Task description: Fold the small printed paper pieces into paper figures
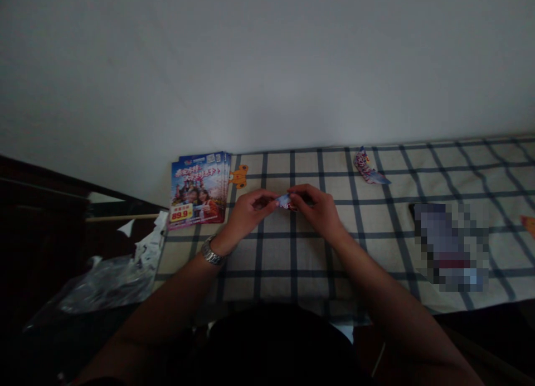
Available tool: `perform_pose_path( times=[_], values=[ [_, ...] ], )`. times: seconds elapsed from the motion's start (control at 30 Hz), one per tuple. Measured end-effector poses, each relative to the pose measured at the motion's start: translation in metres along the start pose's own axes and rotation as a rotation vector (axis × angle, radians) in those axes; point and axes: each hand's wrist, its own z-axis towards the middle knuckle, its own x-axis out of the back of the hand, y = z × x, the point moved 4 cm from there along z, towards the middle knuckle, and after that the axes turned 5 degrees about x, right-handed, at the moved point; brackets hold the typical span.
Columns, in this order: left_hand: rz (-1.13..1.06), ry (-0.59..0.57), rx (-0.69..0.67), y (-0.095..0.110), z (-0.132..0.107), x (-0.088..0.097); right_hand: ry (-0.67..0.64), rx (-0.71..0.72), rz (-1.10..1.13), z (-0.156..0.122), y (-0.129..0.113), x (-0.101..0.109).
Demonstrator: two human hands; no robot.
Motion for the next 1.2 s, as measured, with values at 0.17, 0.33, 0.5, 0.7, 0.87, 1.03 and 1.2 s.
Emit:
perform_pose_path(
  times=[0.17, 0.33, 0.5, 0.7, 0.87, 1.03, 1.2],
  values=[
    [0.033, -0.029, 0.003, 0.001, -0.001, 0.000, -0.035, 0.045, -0.039, 0.000, -0.004, -0.001],
    [0.030, -0.061, 0.012, 0.003, -0.002, -0.001, -0.045, 0.071, -0.050, -0.002, -0.010, -0.003],
    [-0.037, -0.057, 0.020, 0.004, -0.002, -0.002, -0.014, 0.011, 0.062, -0.002, -0.006, -0.004],
    [-0.114, 0.040, 0.026, 0.004, -0.002, 0.000, -0.003, -0.044, 0.247, 0.000, -0.001, -0.008],
    [-0.051, 0.006, 0.022, 0.003, -0.003, -0.002, 0.015, -0.043, 0.216, 0.000, 0.000, -0.008],
    [-0.005, 0.017, -0.016, 0.005, -0.005, -0.003, -0.008, -0.017, 0.094, 0.000, -0.004, -0.007],
    [-0.003, 0.035, -0.099, 0.017, -0.009, -0.002, -0.053, 0.008, 0.033, -0.002, -0.010, -0.008]
  ],
)
